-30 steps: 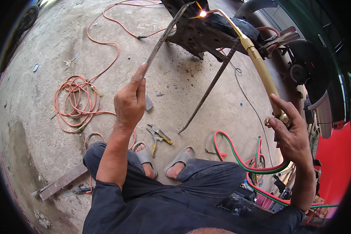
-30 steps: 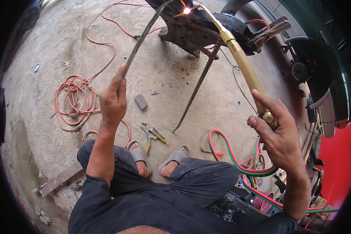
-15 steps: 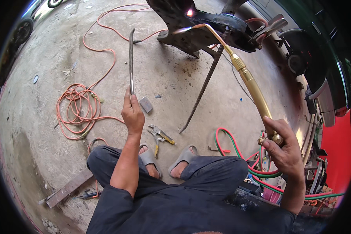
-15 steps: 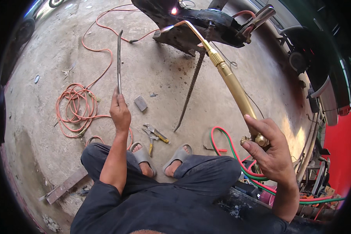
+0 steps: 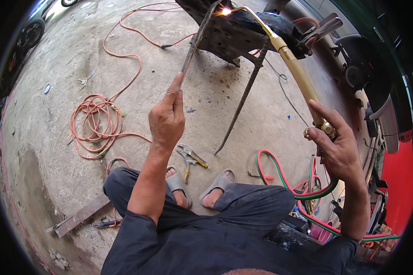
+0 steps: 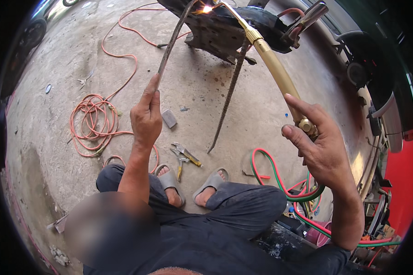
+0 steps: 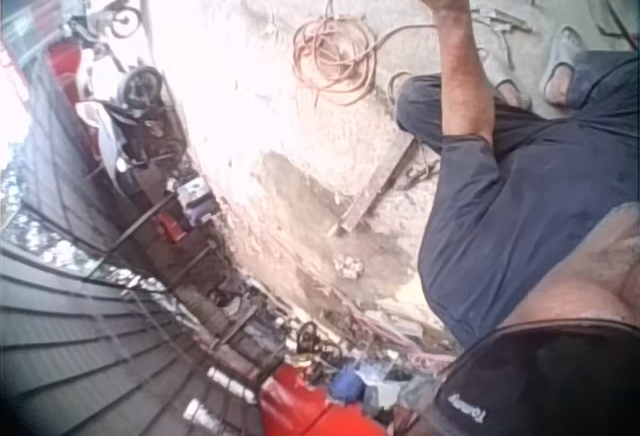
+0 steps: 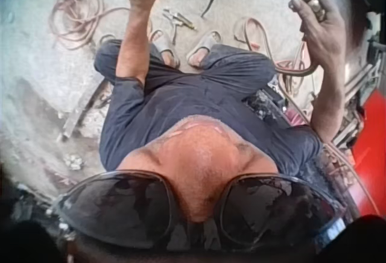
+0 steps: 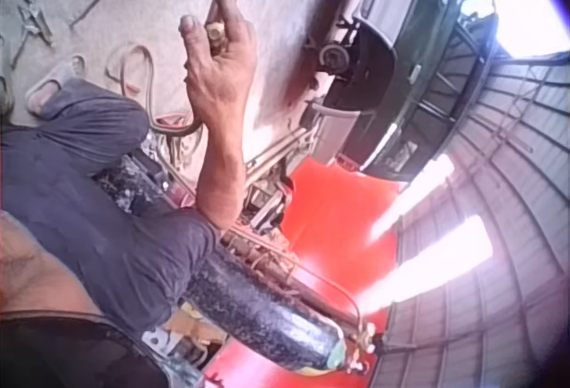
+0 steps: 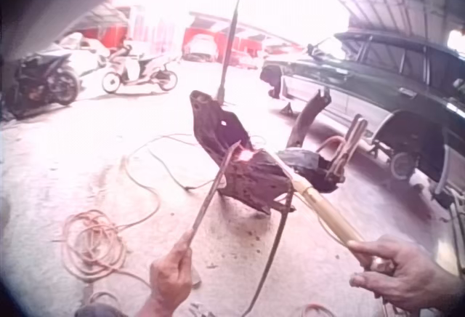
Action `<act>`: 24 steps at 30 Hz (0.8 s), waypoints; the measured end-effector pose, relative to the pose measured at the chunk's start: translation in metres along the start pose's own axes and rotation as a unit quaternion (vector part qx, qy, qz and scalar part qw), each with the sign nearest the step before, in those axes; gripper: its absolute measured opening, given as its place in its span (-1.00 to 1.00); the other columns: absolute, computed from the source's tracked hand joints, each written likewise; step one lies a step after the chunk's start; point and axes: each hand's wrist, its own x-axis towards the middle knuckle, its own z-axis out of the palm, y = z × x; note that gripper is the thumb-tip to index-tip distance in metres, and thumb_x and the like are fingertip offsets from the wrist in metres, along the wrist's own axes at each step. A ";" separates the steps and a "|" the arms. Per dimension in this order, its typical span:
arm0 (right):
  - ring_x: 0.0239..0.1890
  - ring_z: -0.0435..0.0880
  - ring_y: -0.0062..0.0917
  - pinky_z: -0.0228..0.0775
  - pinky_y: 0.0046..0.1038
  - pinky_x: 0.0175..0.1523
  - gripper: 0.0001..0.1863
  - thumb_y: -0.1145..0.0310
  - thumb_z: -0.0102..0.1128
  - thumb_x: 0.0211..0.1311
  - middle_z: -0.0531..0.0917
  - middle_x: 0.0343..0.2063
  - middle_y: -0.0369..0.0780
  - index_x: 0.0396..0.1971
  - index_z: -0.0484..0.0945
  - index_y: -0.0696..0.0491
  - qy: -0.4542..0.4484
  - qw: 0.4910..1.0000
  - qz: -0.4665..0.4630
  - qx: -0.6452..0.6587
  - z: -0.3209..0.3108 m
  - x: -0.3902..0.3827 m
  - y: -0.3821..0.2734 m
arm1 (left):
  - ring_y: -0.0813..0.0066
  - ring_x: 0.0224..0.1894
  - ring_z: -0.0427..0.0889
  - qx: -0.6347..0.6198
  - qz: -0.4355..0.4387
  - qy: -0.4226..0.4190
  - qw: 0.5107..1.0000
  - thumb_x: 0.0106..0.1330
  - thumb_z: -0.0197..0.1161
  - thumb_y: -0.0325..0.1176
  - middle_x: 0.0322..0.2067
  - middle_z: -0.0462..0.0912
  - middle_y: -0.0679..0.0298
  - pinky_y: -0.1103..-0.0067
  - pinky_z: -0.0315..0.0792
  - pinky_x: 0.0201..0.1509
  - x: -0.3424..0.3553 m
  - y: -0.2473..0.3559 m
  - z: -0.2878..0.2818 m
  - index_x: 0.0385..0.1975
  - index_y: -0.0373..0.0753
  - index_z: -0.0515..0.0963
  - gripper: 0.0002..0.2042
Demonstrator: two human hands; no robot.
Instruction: Using an oxy-acetylene torch and filler rod to weld a metal car suspension component.
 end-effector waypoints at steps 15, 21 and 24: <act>-0.39 0.48 -0.71 0.42 -0.57 -0.35 -0.41 0.26 0.46 0.39 0.47 -0.22 -0.34 0.39 0.56 -0.09 -0.008 1.000 0.009 0.001 -0.003 0.002 0.000 | 0.47 -0.70 0.34 0.023 -0.009 -0.020 0.999 0.57 0.22 -0.40 -0.68 0.45 0.17 0.41 0.31 -0.53 0.007 0.002 0.007 0.42 0.11 0.54 -0.54; -0.38 0.48 -0.70 0.43 -0.56 -0.36 -0.41 0.24 0.46 0.38 0.46 -0.23 -0.34 0.39 0.57 -0.10 -0.006 1.000 0.013 -0.003 -0.004 0.001 -0.001 | 0.48 -0.70 0.36 0.037 -0.017 -0.029 0.999 0.57 0.22 -0.37 -0.69 0.47 0.19 0.40 0.32 -0.53 0.008 0.004 0.006 0.40 0.12 0.56 -0.57; -0.38 0.48 -0.69 0.43 -0.56 -0.36 -0.41 0.24 0.46 0.38 0.46 -0.23 -0.33 0.39 0.57 -0.10 -0.004 1.000 0.003 -0.008 -0.004 0.001 -0.001 | 0.47 -0.70 0.38 0.046 -0.021 -0.035 0.998 0.57 0.22 -0.36 -0.68 0.48 0.18 0.39 0.33 -0.53 0.009 0.005 0.006 0.40 0.12 0.56 -0.57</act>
